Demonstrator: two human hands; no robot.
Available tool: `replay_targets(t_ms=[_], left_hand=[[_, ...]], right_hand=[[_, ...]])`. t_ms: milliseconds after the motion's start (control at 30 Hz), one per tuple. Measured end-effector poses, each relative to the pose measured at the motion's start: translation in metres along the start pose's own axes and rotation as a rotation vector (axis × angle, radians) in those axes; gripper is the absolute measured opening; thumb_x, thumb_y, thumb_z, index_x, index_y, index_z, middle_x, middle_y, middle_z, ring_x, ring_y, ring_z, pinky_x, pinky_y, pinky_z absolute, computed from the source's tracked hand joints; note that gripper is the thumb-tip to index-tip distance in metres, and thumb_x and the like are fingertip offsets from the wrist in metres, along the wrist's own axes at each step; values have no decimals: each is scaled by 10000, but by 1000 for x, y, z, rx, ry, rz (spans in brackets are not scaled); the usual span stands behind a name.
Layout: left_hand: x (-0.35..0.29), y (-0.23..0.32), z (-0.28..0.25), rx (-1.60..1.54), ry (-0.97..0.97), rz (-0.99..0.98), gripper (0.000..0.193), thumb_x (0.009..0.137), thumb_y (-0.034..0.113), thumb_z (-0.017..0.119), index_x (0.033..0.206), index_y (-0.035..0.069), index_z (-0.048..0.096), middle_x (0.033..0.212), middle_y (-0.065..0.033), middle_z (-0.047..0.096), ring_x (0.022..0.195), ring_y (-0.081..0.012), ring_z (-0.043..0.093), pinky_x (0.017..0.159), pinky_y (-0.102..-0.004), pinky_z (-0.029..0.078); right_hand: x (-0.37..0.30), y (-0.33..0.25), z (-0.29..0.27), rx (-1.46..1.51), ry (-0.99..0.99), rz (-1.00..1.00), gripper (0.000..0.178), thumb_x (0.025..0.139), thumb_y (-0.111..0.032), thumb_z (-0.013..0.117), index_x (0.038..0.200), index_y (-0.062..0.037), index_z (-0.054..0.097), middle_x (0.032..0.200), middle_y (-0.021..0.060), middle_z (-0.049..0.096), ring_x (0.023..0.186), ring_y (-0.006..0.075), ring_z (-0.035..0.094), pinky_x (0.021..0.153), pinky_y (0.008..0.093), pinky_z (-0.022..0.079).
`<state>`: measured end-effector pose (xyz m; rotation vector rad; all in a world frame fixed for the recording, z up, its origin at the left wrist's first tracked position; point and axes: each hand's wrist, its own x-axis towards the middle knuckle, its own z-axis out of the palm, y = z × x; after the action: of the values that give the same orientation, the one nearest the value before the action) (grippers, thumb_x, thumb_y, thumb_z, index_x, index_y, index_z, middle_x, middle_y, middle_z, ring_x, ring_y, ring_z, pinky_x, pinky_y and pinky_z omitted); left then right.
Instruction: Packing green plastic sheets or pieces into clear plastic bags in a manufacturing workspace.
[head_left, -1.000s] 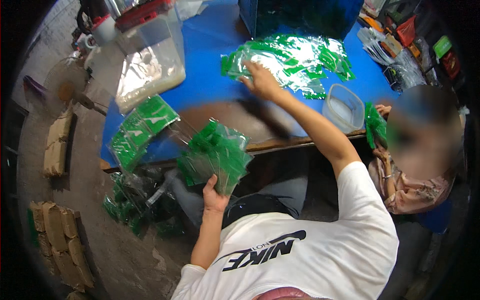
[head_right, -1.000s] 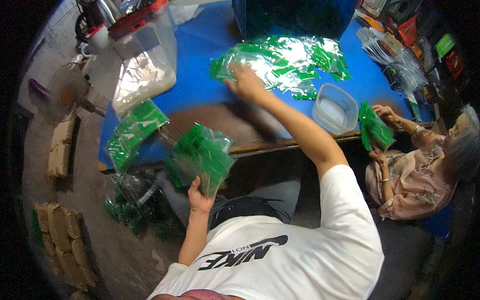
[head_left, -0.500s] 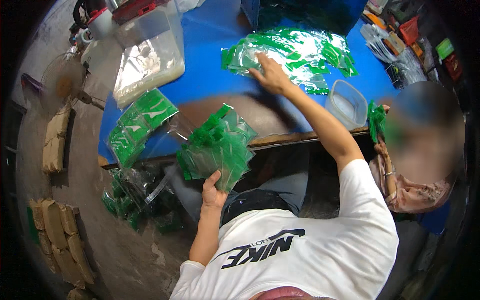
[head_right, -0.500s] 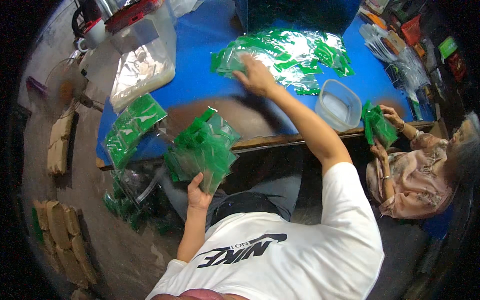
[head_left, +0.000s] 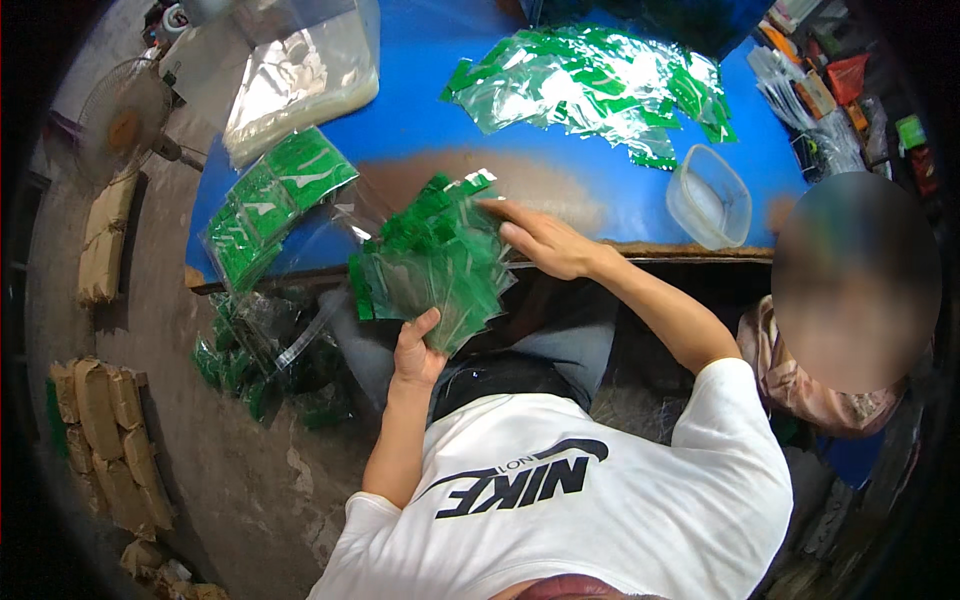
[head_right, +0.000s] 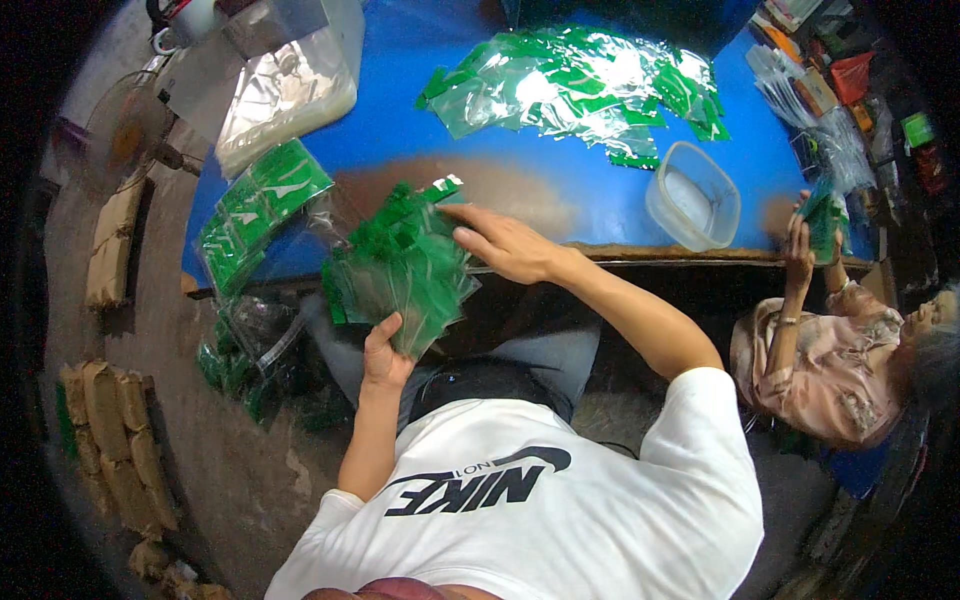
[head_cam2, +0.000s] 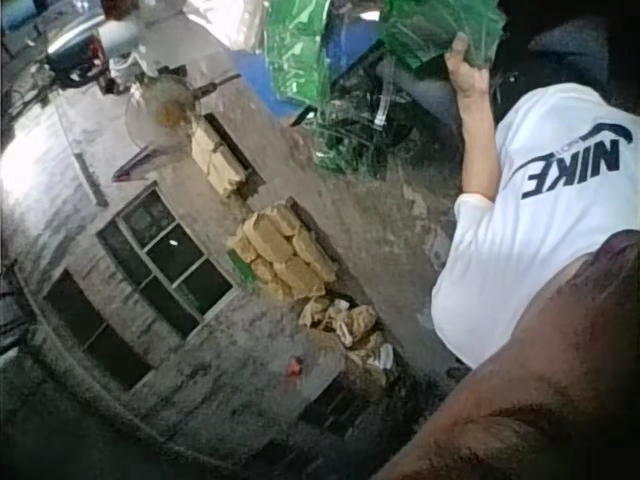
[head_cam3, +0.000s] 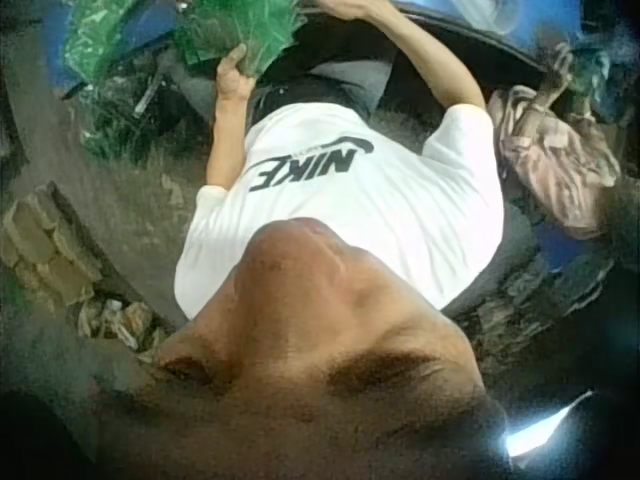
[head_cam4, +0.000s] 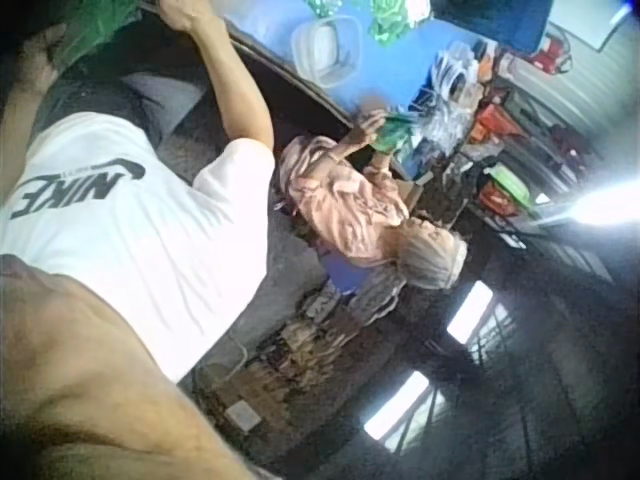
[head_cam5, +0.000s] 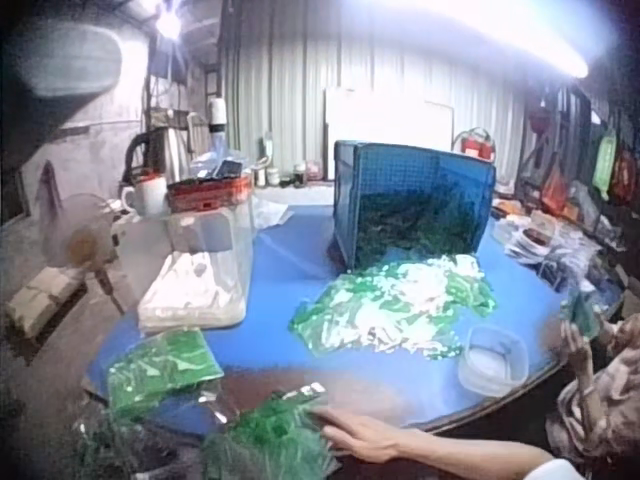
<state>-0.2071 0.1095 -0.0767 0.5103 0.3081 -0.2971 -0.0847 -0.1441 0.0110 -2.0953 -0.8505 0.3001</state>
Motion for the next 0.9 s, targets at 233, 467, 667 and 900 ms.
replay_targets(t_ms=[233, 467, 667, 900], left_hand=[[-3, -4, 0, -25, 65, -19, 555, 810, 110, 741, 1315, 18, 530, 1249, -144, 631, 1181, -323, 604, 1040, -501, 488], [24, 40, 46, 969, -226, 575, 366, 832, 149, 777, 1158, 42, 650, 1140, -71, 666, 1051, -219, 631, 920, -393, 493], [111, 96, 96, 1083, -515, 470, 484, 803, 212, 821, 1216, 35, 641, 1170, -97, 669, 1136, -236, 612, 1003, -384, 482], [157, 76, 104, 1447, -507, 815, 447, 804, 58, 760, 1222, 30, 603, 1160, -78, 660, 1074, -205, 621, 947, -368, 487]], right_hand=[[38, -33, 56, 267, 308, 237, 902, 959, -598, 505, 1495, 84, 259, 1458, 339, 408, 1381, 415, 410, 1153, 425, 316], [27, -66, 13, 306, 309, -21, 1304, 601, -220, 950, 1544, 45, 89, 1487, 295, 365, 1402, 343, 371, 1179, 415, 293], [41, -25, -34, 279, 377, -107, 1226, 627, -192, 938, 1547, -21, 145, 1453, 217, 440, 1365, 302, 417, 1165, 399, 329], [31, 31, -7, 49, 397, -63, 1179, 693, -385, 889, 1541, -14, 159, 1467, 239, 425, 1380, 337, 411, 1170, 405, 315]])
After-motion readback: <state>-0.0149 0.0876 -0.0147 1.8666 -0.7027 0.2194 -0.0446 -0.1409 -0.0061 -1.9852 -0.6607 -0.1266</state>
